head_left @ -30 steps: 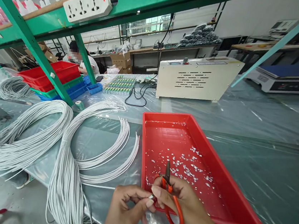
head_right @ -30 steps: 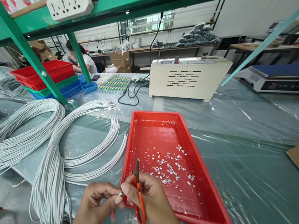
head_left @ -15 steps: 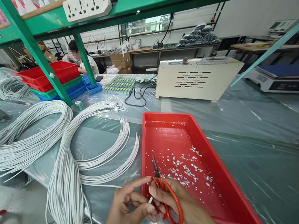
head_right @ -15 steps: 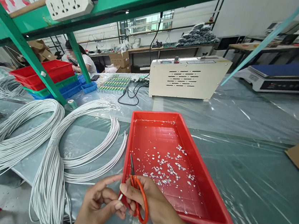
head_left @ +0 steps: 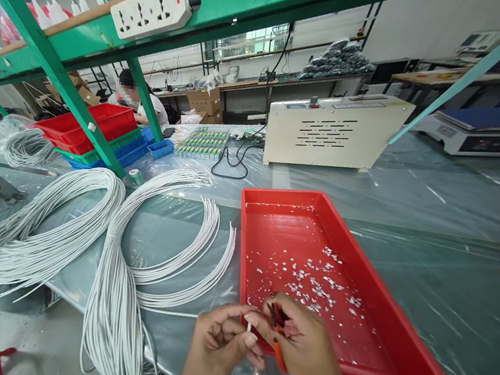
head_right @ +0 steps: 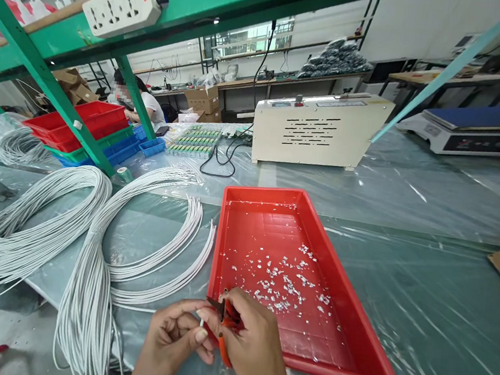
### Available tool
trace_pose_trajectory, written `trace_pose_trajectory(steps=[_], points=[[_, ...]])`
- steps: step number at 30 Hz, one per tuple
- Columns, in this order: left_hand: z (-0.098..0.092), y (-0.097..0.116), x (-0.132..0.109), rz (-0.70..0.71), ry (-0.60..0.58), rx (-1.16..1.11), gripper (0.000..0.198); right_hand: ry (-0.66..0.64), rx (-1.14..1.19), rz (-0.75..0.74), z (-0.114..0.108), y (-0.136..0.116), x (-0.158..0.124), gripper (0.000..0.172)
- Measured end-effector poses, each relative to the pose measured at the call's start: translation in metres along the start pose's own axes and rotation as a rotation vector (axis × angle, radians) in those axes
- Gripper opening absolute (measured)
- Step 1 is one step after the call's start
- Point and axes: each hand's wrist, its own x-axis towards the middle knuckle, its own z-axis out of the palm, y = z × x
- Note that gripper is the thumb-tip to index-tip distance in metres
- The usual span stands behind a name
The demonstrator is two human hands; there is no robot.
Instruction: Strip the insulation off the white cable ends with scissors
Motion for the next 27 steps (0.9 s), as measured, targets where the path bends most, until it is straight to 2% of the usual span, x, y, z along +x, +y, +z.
trace_pose_trajectory(steps=[5,9,11,21,27], points=[[0.001,0.002,0.001,0.006,0.008,0.026,0.019,-0.052,-0.162,-0.094,-0.013,0.002,0.002,0.023],[0.002,0.003,0.001,-0.02,0.046,0.056,0.018,-0.008,-0.443,-0.337,-0.028,0.002,0.003,0.017],[0.003,0.004,0.0,-0.016,0.058,0.069,0.019,-0.021,-0.544,-0.407,-0.032,0.003,0.003,0.017],[0.003,0.006,-0.001,-0.02,0.075,0.132,0.02,-0.063,-0.676,-0.458,-0.036,0.01,-0.001,0.017],[0.003,0.006,-0.001,-0.057,0.08,0.095,0.02,-0.031,-0.691,-0.504,-0.036,0.008,-0.001,0.019]])
